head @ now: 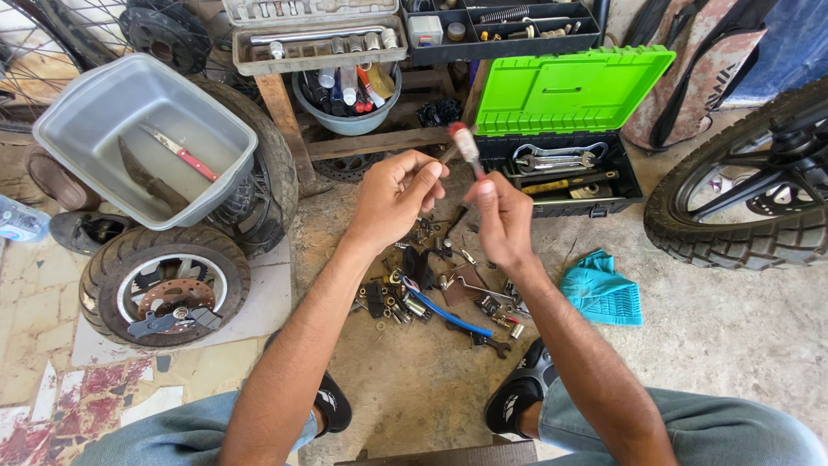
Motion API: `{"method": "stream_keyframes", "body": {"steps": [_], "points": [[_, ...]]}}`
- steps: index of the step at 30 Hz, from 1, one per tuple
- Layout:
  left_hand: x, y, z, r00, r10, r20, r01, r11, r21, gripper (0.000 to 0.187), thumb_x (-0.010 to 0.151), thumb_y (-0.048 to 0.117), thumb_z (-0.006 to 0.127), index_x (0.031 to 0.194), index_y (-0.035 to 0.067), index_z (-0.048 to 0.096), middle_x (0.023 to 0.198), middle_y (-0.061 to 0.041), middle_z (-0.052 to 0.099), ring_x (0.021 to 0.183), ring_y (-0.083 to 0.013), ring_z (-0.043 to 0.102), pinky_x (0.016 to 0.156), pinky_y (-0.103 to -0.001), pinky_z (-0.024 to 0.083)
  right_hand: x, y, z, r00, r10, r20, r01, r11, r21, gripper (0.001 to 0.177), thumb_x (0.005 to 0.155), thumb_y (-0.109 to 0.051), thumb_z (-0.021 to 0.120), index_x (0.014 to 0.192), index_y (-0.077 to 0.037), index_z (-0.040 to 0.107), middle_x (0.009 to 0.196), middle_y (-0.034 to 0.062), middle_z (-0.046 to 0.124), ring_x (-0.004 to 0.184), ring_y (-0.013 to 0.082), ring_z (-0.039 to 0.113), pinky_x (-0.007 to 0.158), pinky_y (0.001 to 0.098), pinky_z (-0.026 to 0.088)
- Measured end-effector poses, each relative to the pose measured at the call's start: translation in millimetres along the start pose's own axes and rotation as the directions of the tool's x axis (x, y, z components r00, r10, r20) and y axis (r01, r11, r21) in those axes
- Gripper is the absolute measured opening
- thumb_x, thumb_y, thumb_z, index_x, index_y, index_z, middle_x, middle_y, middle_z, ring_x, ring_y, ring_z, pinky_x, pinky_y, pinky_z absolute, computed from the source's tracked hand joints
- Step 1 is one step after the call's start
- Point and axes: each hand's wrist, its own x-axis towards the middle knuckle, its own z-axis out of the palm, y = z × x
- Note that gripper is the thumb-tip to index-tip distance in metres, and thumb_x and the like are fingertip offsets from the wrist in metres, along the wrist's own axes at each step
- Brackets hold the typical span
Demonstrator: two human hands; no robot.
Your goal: The person cleans and organizes various motorcycle hardware and tools, including cleaning small sockets with a cloth and organizing wrenches in a green toolbox.
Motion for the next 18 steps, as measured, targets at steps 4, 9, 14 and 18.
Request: {"method": "stream_keyframes", "body": {"steps": [4,9,14,18], "points": [[-4.9,3.1,2.9,0.999,-0.044,0.026,0.044,0.999,-0.002,0.03,0.109,0.023,0.052,0.097,0.001,0.069,0.069,0.001,0.065,0.055,-0.0039,0.055,0.049,-0.021,0.045,-2.4,-11.8,7.2,0.993,-0.084,0.08,0.092,0.991,-0.101,0.044,0.113,-0.034,0.045,0.086,-0.004,0.062,0.063,0.0012,0.048,0.056,0.0105,0.046,0.052,0.0307,0.037],[-11.4,-15.2,10.7,0.992,-0.111,0.053,0.111,0.994,-0.006,0.032,0.11,0.024,0.051,0.094,0.001,0.069,0.066,0.0,0.062,0.054,-0.0047,0.053,0.048,-0.022,0.042,-14.3,21.0,3.7,0.976,-0.196,0.091,0.207,0.967,-0.145,0.042,0.113,-0.032,0.045,0.085,-0.004,0.059,0.065,0.0059,0.048,0.059,0.0149,0.049,0.057,0.0343,0.04],[-12.1,-19.5,-7.2,0.988,-0.126,0.088,0.15,0.916,-0.373,0.034,0.112,0.029,0.051,0.097,0.002,0.065,0.07,0.001,0.06,0.06,-0.0066,0.054,0.056,-0.023,0.047,-37.2,76.8,-6.4,0.999,0.022,0.048,-0.011,0.977,-0.211,0.045,0.11,-0.035,0.045,0.082,-0.004,0.061,0.059,0.0011,0.05,0.053,0.0104,0.049,0.049,0.0318,0.038],[-14.3,-6.0,-16.2,0.995,-0.101,-0.012,0.095,0.969,-0.228,0.025,0.108,0.023,0.056,0.103,0.002,0.069,0.079,0.0,0.067,0.066,-0.0058,0.057,0.06,-0.023,0.048,-33.5,82.6,-8.5,0.966,0.259,0.021,-0.259,0.963,0.066,0.049,0.118,-0.038,0.043,0.091,-0.005,0.068,0.069,-0.0022,0.046,0.06,0.0065,0.038,0.052,0.0286,0.029]]}}
